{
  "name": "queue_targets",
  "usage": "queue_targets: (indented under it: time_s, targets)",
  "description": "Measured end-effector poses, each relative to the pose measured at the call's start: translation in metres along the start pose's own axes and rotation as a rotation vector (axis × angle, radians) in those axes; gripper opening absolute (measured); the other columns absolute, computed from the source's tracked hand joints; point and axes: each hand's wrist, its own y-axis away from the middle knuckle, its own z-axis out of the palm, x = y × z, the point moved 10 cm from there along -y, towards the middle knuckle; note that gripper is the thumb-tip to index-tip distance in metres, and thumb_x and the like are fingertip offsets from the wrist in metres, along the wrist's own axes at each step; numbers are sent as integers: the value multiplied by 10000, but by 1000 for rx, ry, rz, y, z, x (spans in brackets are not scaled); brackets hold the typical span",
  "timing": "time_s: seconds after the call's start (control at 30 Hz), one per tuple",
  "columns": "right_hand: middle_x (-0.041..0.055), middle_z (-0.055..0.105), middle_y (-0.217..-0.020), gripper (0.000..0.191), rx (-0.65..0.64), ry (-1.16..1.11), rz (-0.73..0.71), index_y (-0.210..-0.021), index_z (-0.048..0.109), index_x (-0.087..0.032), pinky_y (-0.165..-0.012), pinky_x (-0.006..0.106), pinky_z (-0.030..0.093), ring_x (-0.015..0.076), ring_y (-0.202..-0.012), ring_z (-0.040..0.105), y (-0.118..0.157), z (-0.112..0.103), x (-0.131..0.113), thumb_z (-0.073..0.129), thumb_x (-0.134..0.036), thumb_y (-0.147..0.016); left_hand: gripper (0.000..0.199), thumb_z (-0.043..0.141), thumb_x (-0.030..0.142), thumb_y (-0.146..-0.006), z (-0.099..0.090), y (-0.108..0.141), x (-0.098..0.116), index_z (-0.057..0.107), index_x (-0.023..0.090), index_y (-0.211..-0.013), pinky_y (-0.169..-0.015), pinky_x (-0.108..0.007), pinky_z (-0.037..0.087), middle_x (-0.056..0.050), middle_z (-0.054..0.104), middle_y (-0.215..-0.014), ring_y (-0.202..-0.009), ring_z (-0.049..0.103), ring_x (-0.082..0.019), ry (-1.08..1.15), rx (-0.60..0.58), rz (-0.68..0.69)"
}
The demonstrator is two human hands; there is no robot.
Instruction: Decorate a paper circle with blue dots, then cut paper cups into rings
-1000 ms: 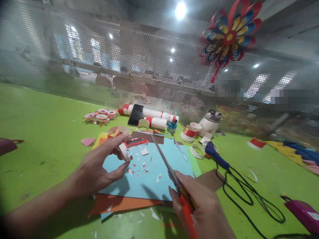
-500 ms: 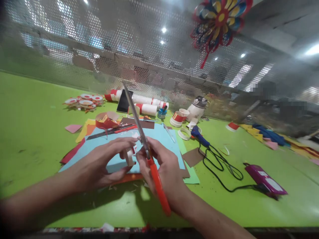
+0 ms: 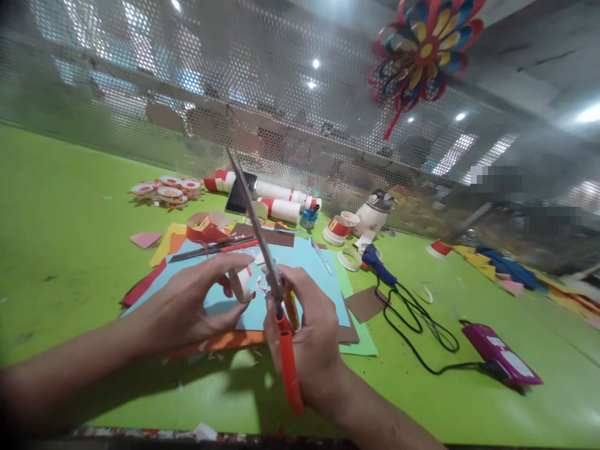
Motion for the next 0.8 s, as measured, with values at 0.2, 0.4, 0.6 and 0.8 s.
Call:
queue_targets:
  time_s: [0.2, 0.4, 0.6, 0.8]
  targets:
    - [-11, 652, -822, 269, 83, 79, 63, -1137, 601, -221, -617, 223, 538, 116, -689, 633, -7, -22, 11, 621, -187, -870, 423, 612, 200, -859, 7, -2, -22, 464, 179, -1255, -753, -314, 591, -25, 646, -917, -766, 639, -134, 378, -21, -254]
    - [-14, 594, -732, 289, -136, 167, 239, -1139, 615, -160, -502, 208, 473, 110, -585, 575, -11, -26, 43, 594, -238, -862, 458, 673, 308, -853, 13, -1, -38, 527, 175, -1267, -803, -394, 590, -73, 670, -943, -848, 689, -201, 728, -61, -473]
    - [29, 633, -807, 330, -328, 124, 298, -1184, 612, -151, -573, 241, 496, 132, -640, 571, -6, -21, 59, 574, -318, -902, 531, 654, 294, -895, 10, 1, -40, 480, 260, -1395, -697, -331, 596, -138, 630, -1239, -1006, 663, -237, 941, -150, -480]
    - [13, 595, -733, 432, -484, -45, 171, -1149, 671, -172, -566, 233, 449, 133, -616, 519, 5, -13, 45, 539, -509, -912, 390, 647, 277, -901, 7, -1, -40, 564, 272, -1282, -604, -278, 579, -151, 571, -1348, -935, 674, -219, 1090, -111, -464]
